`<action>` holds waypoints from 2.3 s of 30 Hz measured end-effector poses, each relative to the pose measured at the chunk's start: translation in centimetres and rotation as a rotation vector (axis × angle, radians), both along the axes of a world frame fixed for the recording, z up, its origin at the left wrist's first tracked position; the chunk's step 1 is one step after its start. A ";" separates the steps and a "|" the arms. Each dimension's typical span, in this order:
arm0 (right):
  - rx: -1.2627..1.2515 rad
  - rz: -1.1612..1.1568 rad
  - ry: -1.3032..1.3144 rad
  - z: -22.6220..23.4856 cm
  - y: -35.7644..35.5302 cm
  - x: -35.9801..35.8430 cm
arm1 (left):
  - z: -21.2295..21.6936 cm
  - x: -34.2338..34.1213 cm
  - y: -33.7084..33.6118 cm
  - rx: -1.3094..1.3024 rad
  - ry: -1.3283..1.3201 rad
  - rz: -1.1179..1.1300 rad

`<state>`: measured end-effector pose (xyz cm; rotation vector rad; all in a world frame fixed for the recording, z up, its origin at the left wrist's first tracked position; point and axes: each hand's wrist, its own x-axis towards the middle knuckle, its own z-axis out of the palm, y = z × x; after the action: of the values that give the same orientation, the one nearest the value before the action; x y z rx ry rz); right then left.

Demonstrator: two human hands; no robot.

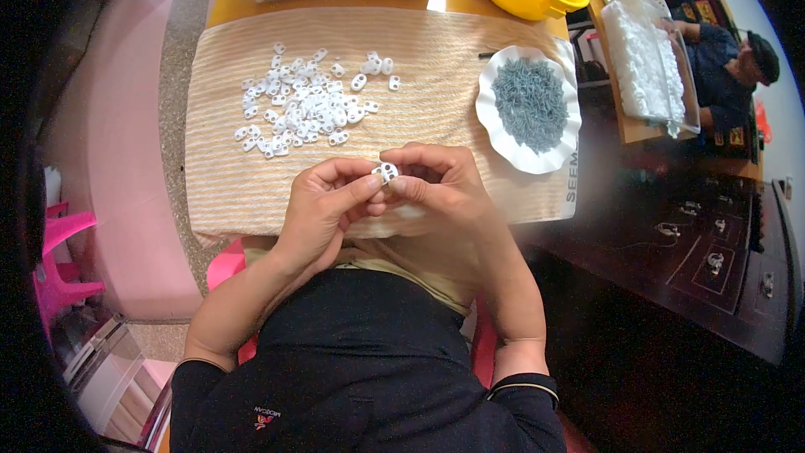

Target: Manual assembly of small white plastic components by inserting metal pins.

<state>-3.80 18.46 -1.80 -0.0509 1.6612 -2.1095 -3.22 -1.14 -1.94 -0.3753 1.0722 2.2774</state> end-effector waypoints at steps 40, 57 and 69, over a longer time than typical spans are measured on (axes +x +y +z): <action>0.058 -0.031 0.219 0.9 -0.8 0.5 | -0.2 -0.1 -0.2 0.212 -0.022 -0.112; 0.123 -0.093 0.450 1.3 -1.7 1.5 | 1.4 0.6 -0.4 0.294 0.068 -0.085; 0.018 -0.044 0.245 2.5 -2.1 1.4 | 1.1 0.4 -0.5 0.250 0.090 -0.124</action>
<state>-2.40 16.39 0.69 -0.2801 1.8343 -2.1923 -2.81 -1.68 -0.84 -0.1026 0.8158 2.2983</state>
